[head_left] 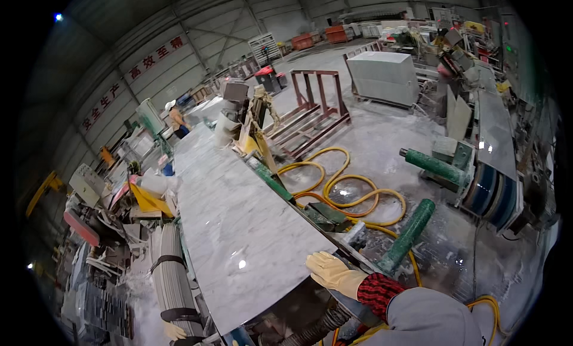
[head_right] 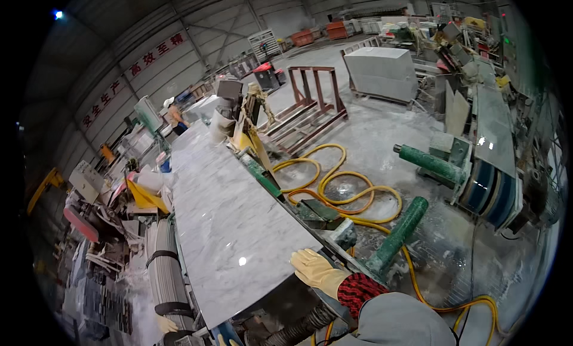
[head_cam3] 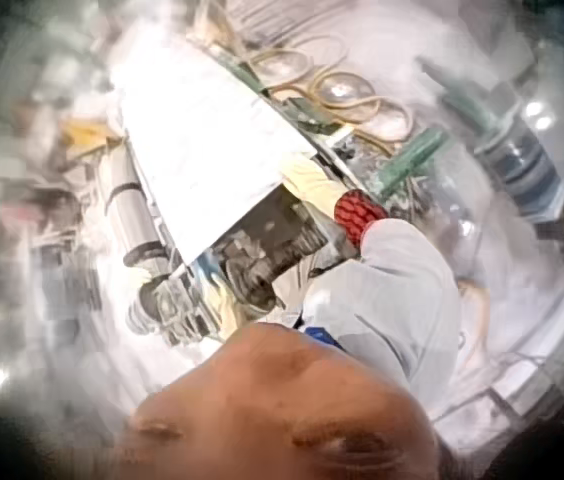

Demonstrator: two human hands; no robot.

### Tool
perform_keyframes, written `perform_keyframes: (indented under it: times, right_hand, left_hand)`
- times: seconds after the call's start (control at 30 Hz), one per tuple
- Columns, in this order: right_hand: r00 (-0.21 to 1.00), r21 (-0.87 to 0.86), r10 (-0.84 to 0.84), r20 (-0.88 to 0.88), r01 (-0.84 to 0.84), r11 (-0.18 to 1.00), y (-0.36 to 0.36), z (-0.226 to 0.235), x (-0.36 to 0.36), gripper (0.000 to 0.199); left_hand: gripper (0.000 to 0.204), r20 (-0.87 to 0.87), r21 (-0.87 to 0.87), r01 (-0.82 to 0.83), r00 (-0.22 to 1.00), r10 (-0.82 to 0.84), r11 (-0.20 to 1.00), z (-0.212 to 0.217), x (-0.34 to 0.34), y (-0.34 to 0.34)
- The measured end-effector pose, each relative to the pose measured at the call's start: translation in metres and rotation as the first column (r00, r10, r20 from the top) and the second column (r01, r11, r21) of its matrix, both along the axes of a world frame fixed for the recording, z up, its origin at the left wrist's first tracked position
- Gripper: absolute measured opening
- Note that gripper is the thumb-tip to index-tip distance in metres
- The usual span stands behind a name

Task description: The person guides large marble slabs through a conveyor-based polishing machine in a factory. They wear gloves and use both hands to align and feed the slabs into the machinery, then remove the processed pieces.

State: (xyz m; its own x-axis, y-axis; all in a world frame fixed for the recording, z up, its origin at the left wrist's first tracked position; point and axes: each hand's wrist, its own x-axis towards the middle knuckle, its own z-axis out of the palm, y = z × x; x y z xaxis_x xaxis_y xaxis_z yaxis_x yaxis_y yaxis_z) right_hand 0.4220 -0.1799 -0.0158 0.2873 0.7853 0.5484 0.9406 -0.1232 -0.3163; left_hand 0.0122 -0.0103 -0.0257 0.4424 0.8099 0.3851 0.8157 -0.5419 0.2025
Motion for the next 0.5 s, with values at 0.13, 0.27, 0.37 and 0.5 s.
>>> perform_keyframes:
  times: [0.13, 0.27, 0.37, 0.5]
  right_hand:
    - [0.977, 0.037, -0.194, 0.087, 0.192, 0.981, 0.002, -0.015, -0.003, 0.048]
    - [0.975, -0.044, -0.199, 0.102, 0.204, 0.978, -0.005, -0.02, 0.005, 0.048]
    - [0.989, -0.111, -0.092, 0.12, 0.105, 0.988, 0.001, 0.001, 0.004, 0.042]
    - [0.996, -0.249, -0.072, 0.055, 0.083, 0.965, -0.001, 0.015, 0.003, 0.042]
  left_hand:
    - [0.065, -0.011, 0.171, 0.056, 0.998, -0.054, 0.984, -0.032, -0.007, 0.043]
    - [0.071, 0.006, -0.163, 0.254, 0.967, -0.256, 0.953, -0.014, -0.003, 0.074]
    - [0.069, -0.125, -0.19, 0.169, 0.973, -0.195, 0.967, 0.005, -0.004, 0.094]
    - [0.067, -0.199, -0.087, 0.177, 0.961, -0.191, 0.98, -0.028, -0.008, 0.111]
